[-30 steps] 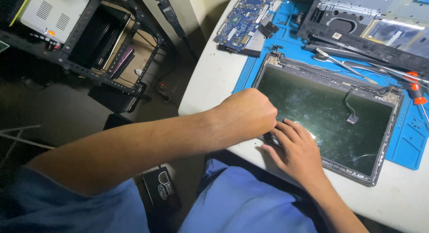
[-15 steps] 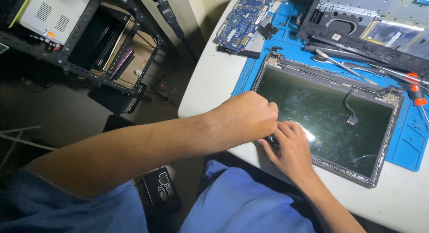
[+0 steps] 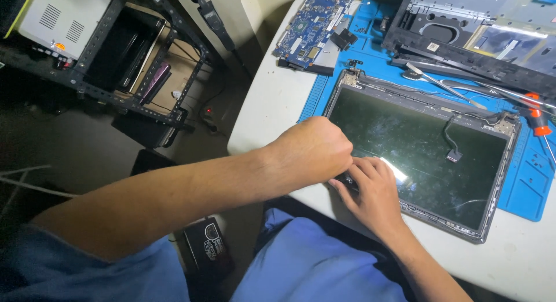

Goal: Disassembling a laptop screen assembly by prying off the bezel and using an applicator tool on the internal edges.

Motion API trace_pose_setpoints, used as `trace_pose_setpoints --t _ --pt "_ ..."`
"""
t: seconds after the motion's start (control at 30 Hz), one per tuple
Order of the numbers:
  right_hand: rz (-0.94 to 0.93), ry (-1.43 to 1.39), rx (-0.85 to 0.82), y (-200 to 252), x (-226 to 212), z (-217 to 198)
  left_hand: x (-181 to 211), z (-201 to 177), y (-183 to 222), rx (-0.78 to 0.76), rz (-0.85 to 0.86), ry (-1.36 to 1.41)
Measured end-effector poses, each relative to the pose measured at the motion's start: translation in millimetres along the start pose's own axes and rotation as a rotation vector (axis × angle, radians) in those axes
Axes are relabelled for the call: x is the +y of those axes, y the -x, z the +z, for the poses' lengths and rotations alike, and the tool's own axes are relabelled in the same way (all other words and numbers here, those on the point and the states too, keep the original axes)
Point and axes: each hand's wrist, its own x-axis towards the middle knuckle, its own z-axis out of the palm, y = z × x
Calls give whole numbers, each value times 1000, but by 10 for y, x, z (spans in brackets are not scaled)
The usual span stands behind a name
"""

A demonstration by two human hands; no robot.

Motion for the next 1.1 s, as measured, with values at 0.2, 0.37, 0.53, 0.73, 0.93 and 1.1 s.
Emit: trace_pose_setpoints --t 0.2,0.37,0.53,0.73,0.93,1.1 --pt "28 -26 -19 -53 -79 -93 -172 -225 87 -7 -57 -18" --pt "21 -74 -7 -56 -50 -81 -227 -277 144 -79 -89 -20" --pt "-71 23 41 -43 -7 37 -182 -134 171 -85 -76 5" --pt "-146 136 135 20 56 177 -217 -71 177 -88 -44 50" --pt "-220 180 134 96 -12 161 -227 -45 165 -101 -31 40" --pt "-281 235 42 151 29 240 -240 -64 202 -95 -36 19"
